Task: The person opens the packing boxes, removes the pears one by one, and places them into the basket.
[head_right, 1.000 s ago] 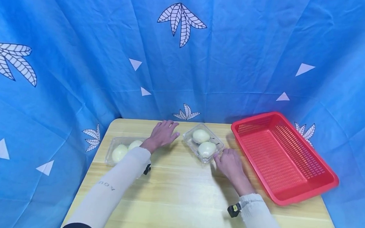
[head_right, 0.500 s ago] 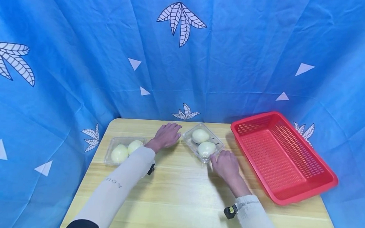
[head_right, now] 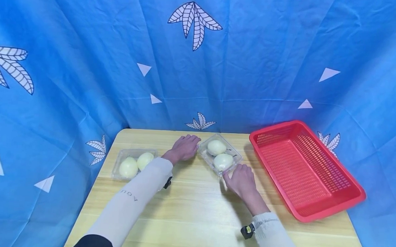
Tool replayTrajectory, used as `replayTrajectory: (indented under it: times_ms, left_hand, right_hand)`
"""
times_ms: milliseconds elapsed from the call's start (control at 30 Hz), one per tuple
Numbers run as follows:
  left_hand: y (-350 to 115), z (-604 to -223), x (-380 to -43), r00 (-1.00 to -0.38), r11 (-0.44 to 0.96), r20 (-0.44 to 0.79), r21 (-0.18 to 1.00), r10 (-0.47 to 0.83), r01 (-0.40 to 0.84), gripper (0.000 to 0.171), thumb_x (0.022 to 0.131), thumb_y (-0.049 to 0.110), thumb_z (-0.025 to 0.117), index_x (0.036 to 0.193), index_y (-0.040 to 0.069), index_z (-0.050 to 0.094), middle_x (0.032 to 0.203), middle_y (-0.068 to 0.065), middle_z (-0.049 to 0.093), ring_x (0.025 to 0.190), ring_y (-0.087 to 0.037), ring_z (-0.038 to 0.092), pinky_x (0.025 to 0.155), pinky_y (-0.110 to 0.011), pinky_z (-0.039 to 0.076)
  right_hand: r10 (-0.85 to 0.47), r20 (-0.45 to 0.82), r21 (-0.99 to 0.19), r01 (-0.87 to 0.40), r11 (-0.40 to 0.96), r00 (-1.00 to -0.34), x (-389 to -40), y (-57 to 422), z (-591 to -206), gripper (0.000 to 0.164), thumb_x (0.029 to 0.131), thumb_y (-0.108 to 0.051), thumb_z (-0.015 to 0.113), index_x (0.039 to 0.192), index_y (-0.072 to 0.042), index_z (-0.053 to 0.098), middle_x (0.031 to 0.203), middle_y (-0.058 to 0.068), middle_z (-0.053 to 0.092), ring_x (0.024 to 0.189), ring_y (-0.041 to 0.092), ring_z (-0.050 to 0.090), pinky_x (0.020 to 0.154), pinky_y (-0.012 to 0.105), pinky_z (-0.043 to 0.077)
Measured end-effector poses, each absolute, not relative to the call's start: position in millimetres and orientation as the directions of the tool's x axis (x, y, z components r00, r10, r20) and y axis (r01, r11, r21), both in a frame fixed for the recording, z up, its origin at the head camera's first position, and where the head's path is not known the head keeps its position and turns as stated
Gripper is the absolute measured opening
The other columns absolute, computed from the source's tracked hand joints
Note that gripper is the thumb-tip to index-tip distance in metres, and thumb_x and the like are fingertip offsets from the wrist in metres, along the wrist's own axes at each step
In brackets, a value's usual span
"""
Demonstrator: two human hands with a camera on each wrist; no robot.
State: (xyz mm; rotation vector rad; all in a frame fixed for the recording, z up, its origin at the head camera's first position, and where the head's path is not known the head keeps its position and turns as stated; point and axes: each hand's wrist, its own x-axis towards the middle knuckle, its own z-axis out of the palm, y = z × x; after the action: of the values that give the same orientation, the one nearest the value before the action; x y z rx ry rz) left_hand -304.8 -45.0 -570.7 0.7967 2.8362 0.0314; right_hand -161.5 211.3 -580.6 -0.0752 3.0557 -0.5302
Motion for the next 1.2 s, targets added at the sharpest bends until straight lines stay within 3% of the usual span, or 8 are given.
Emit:
replayTrajectory:
  times_ms: [200,533,767,900,1067,1200]
  left_hand:
    - [-42,-570,-305,-0.813,0.834,-0.205,0.037,0.545,0.55,0.047,0.111,0.023,0.022,0.15,0.017,0.048,0.151,-0.004,0.052,0.139,-0.025,0.048,0.119,-0.047,0.039]
    - [-36,-570,-306,-0.803,0.84,-0.26,0.071,0.536,0.538,0.046,0.108,0.02,0.022,0.145,0.015,0.049,0.142,-0.003,0.055,0.133,-0.023,0.049,0.12,-0.046,0.038]
    - [-35,-564,-298,-0.799,0.829,-0.243,0.048,0.55,0.557,0.044,0.107,0.018,0.023,0.138,0.012,0.053,0.134,-0.004,0.057,0.124,-0.022,0.05,0.112,-0.041,0.043]
    - [-36,-565,-296,-0.802,0.829,-0.235,0.038,0.549,0.557,0.042,0.106,0.018,0.025,0.135,0.01,0.055,0.128,-0.005,0.058,0.118,-0.021,0.051,0.11,-0.04,0.044]
    - [-35,-576,-296,-0.804,0.832,-0.241,0.025,0.544,0.555,0.038,0.107,0.019,0.026,0.127,0.009,0.057,0.117,-0.004,0.057,0.109,-0.02,0.05,0.102,-0.036,0.047]
    - [-36,-576,-291,-0.804,0.83,-0.248,0.004,0.541,0.558,0.039,0.107,0.018,0.025,0.128,0.007,0.057,0.116,-0.005,0.056,0.107,-0.02,0.049,0.101,-0.036,0.047]
  right_hand:
    - [-0.06,-0.08,-0.295,-0.034,0.955,-0.995,-162,206,-580,0.088,0.098,-0.059,0.055,0.119,0.026,0.052,0.109,0.038,0.061,0.104,0.05,0.059,0.097,0.059,0.049]
    - [-0.057,-0.067,-0.323,-0.032,0.946,-0.996,-162,207,-586,0.084,0.099,-0.057,0.054,0.118,0.024,0.05,0.105,0.034,0.056,0.096,0.045,0.059,0.089,0.057,0.052]
    - [-0.123,-0.099,-0.283,-0.09,0.955,-0.987,-167,213,-584,0.074,0.1,-0.054,0.052,0.111,0.019,0.05,0.101,0.032,0.055,0.088,0.041,0.058,0.081,0.056,0.053]
    - [-0.168,-0.123,-0.28,-0.128,0.951,-0.978,-172,217,-582,0.069,0.102,-0.051,0.051,0.11,0.018,0.05,0.104,0.033,0.055,0.092,0.043,0.058,0.089,0.058,0.052]
    - [-0.216,-0.142,-0.27,-0.173,0.947,-0.966,-179,223,-585,0.072,0.104,-0.046,0.045,0.121,0.023,0.048,0.115,0.039,0.054,0.109,0.05,0.056,0.105,0.062,0.046]
    - [-0.216,-0.125,-0.274,-0.176,0.946,-0.968,-182,226,-589,0.067,0.102,-0.043,0.046,0.12,0.021,0.048,0.109,0.034,0.053,0.1,0.044,0.056,0.099,0.059,0.048]
